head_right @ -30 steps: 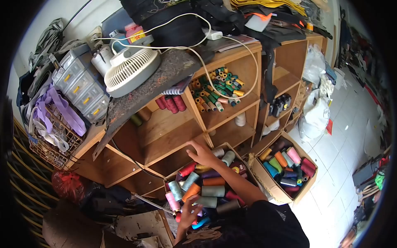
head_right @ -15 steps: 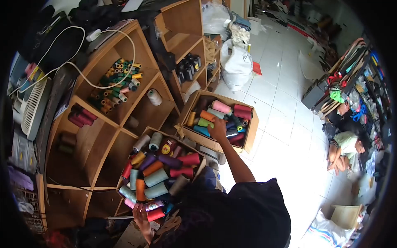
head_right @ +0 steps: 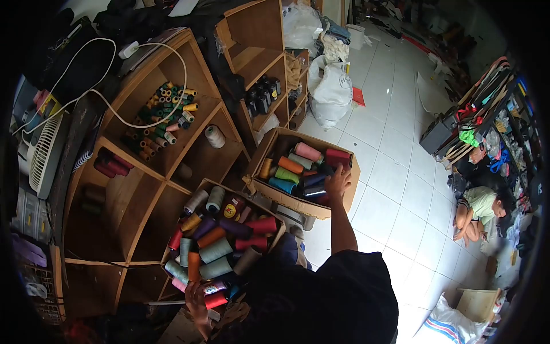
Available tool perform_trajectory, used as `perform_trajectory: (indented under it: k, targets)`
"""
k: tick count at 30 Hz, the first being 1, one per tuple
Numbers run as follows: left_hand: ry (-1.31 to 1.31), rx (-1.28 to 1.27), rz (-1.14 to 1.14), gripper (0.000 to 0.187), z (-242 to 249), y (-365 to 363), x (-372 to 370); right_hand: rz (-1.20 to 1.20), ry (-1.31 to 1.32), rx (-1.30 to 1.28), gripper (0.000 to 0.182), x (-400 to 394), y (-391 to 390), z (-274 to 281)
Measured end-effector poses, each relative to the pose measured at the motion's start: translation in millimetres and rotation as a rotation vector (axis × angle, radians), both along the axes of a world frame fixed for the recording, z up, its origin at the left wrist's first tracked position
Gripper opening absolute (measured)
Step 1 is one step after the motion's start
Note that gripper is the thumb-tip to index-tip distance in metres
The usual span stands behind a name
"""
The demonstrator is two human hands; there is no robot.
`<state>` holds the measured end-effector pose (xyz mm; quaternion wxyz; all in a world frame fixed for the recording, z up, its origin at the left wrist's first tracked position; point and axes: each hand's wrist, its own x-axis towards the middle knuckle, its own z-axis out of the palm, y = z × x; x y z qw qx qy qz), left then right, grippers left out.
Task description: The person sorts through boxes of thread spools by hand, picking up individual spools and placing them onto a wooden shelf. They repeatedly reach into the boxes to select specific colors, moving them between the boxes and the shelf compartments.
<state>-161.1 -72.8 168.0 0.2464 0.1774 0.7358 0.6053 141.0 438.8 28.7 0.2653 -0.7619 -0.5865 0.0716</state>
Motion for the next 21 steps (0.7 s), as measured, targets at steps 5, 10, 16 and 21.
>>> perform_trajectory:
  k: [5,10,16,21]
  targets:
    - [-0.054,-0.045,0.037,0.033,2.3,-1.4,7.4,-0.02,0.442,-0.029,0.066,48.9,57.6,-13.9]
    - [0.066,-0.1,0.006,0.033,0.1,2.6,7.5,-0.133,0.227,-0.066,0.046,58.4,76.4,-49.3]
    - [0.043,-0.04,-0.032,0.034,-2.2,4.1,1.0,0.04,0.315,0.264,0.032,34.4,46.4,-31.8]
    - [-0.119,0.112,-0.052,0.034,21.1,38.1,-3.9,0.115,1.441,0.119,0.024,-62.5,-48.6,70.9]
